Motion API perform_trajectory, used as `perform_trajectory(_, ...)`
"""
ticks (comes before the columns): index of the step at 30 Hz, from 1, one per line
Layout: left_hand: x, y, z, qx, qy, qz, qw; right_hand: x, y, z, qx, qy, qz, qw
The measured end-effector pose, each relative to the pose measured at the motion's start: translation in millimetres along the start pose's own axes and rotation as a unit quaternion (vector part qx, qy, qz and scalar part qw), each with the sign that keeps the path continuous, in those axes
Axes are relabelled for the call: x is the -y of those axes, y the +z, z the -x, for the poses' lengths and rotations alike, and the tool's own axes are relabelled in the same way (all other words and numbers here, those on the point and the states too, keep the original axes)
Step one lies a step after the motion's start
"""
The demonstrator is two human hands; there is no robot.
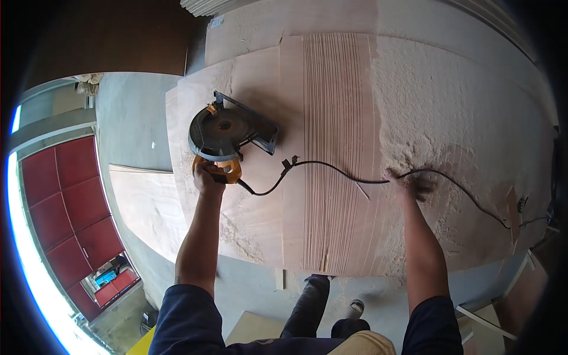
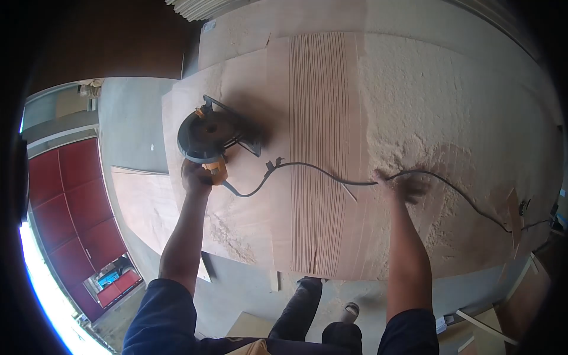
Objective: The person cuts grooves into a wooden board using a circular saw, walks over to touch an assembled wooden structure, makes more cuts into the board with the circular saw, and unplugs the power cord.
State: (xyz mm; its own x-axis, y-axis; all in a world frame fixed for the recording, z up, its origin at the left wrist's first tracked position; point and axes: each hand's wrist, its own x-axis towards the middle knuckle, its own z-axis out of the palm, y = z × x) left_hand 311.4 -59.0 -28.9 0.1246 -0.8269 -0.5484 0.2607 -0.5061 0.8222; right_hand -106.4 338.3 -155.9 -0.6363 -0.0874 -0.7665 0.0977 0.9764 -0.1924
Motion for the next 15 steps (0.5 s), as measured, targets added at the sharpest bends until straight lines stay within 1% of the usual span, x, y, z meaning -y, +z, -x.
perform_trajectory(1,1,-33,19,-0.016,-0.004,-0.011,1.000,8,-9,7,0.033,0.002,-0.027,0.999)
perform_trajectory(3,5,-95,59,-0.041,-0.015,-0.030,0.999,2,-4,-6,0.042,0.015,-0.025,0.999)
perform_trajectory(4,7,-121,78,-0.050,-0.020,-0.042,0.998,-14,0,-28,0.050,-0.002,-0.016,0.999)
perform_trajectory(6,12,-166,113,-0.065,-0.030,-0.052,0.996,-12,11,-24,0.056,-0.020,-0.007,0.998)
perform_trajectory(7,17,-185,129,-0.070,-0.035,-0.054,0.995,15,12,11,-0.070,0.013,0.013,0.997)
perform_trajectory(8,20,-202,139,-0.072,-0.046,-0.046,0.995,32,6,34,-0.197,0.046,0.033,0.979)
perform_trajectory(9,23,-218,148,-0.073,-0.056,-0.038,0.995,35,-4,41,-0.199,0.042,0.036,0.979)
perform_trajectory(10,27,-239,156,-0.074,-0.067,-0.030,0.995,28,-4,36,-0.177,0.022,0.041,0.983)
perform_trajectory(11,34,-257,158,-0.059,-0.055,-0.020,0.996,16,-3,24,-0.141,-0.015,0.036,0.989)
perform_trajectory(13,43,-274,158,-0.069,-0.051,-0.003,0.996,-14,4,-3,-0.103,-0.101,0.013,0.989)
perform_trajectory(14,46,-278,155,-0.076,-0.048,0.004,0.996,-36,13,-13,-0.130,-0.160,-0.002,0.978)
perform_trajectory(15,47,-279,153,-0.083,-0.041,0.013,0.996,-63,28,-19,-0.178,-0.232,-0.022,0.956)
